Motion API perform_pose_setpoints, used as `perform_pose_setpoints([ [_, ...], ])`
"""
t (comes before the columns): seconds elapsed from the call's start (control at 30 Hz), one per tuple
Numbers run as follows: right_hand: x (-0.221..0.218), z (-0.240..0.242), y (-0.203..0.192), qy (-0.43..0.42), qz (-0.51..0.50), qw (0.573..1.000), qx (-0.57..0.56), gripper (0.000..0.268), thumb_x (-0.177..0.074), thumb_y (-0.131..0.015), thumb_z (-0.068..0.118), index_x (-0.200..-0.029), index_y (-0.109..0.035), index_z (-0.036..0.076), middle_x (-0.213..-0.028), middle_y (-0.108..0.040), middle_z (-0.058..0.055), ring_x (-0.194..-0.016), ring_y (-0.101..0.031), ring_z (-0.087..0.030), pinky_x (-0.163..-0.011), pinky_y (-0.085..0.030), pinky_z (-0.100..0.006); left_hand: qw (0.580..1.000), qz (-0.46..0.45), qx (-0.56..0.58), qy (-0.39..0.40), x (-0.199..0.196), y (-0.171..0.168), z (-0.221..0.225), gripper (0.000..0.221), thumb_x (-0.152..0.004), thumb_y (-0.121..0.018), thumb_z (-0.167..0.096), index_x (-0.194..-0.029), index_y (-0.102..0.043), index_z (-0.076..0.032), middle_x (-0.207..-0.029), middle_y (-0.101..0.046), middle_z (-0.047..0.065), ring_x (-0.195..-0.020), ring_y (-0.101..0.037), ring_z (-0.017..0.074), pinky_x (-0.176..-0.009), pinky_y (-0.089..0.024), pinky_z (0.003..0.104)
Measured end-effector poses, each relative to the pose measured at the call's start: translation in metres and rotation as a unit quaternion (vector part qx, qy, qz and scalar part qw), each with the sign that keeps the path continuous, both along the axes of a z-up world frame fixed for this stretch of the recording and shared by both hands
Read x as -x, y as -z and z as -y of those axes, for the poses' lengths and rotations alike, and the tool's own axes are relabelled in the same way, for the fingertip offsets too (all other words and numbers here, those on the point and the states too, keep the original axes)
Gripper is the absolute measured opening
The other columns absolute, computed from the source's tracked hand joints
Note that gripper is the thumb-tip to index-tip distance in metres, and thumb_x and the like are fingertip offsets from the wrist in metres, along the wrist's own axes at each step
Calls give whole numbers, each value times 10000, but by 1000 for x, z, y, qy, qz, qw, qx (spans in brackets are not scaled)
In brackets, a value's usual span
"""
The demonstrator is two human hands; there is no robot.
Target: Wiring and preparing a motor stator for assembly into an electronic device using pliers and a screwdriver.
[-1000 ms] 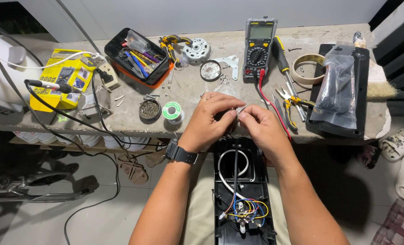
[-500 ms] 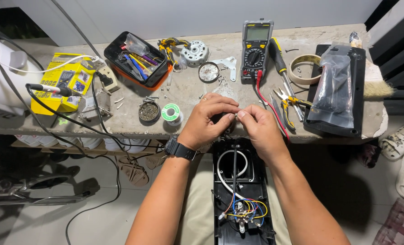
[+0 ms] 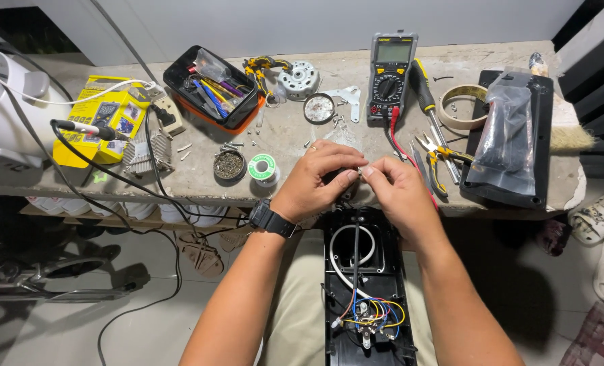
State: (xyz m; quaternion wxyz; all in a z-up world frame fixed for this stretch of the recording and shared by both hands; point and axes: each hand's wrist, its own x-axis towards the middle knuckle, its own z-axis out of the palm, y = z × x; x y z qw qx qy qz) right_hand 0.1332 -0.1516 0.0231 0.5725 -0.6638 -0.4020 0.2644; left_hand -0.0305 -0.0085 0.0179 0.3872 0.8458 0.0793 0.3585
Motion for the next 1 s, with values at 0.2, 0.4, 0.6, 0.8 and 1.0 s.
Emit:
perform_pose_setpoints([
  [0.2,7,13,-20,-12,-21,999,27,186,-1124,-719,159,-1100,-870,54,-808,-799,-87,-749,-662,-108,-702,-543,-311,997,2,68,-41,3,5,1,407,-1131,-691,-230,-1525,-787,-265,-1480,-797,66,-1345,-734,369,-1194,-550,530],
  [0.4,3,13,-16,-20,-10,999,34,144,-1111,-742,139,-1051,-864,91,-769,-710,-2,-791,-581,-78,-707,-488,-275,995,-12,9,-97,-6,7,10,270,-1014,-832,-269,-1280,-873,-292,-1368,-809,28,-1305,-744,347,-1165,-563,476],
  [0.6,4,14,-16,-25,-37,998,43,160,-1098,-732,135,-997,-851,102,-759,-644,57,-780,-530,-63,-682,-441,-258,995,-27,-12,-98,-3,-5,17,158,-958,-810,-197,-1068,-875,-290,-1351,-802,10,-1302,-723,366,-1156,-560,503],
  [0.8,3,7,-5,-48,-62,996,-29,170,-1136,-725,138,-995,-808,89,-721,-529,87,-774,-460,-33,-672,-359,-219,994,-1,-10,-109,-9,-2,17,161,-893,-785,-157,-971,-856,-278,-1175,-833,-3,-1164,-771,356,-1077,-600,477],
  [1.0,2,5,1,-47,-79,994,-57,178,-1147,-729,141,-986,-788,93,-729,-488,107,-780,-420,-15,-675,-336,-209,992,11,-8,-124,-13,2,17,171,-859,-790,-158,-931,-862,-296,-1127,-841,-14,-1125,-785,335,-1048,-612,465],
])
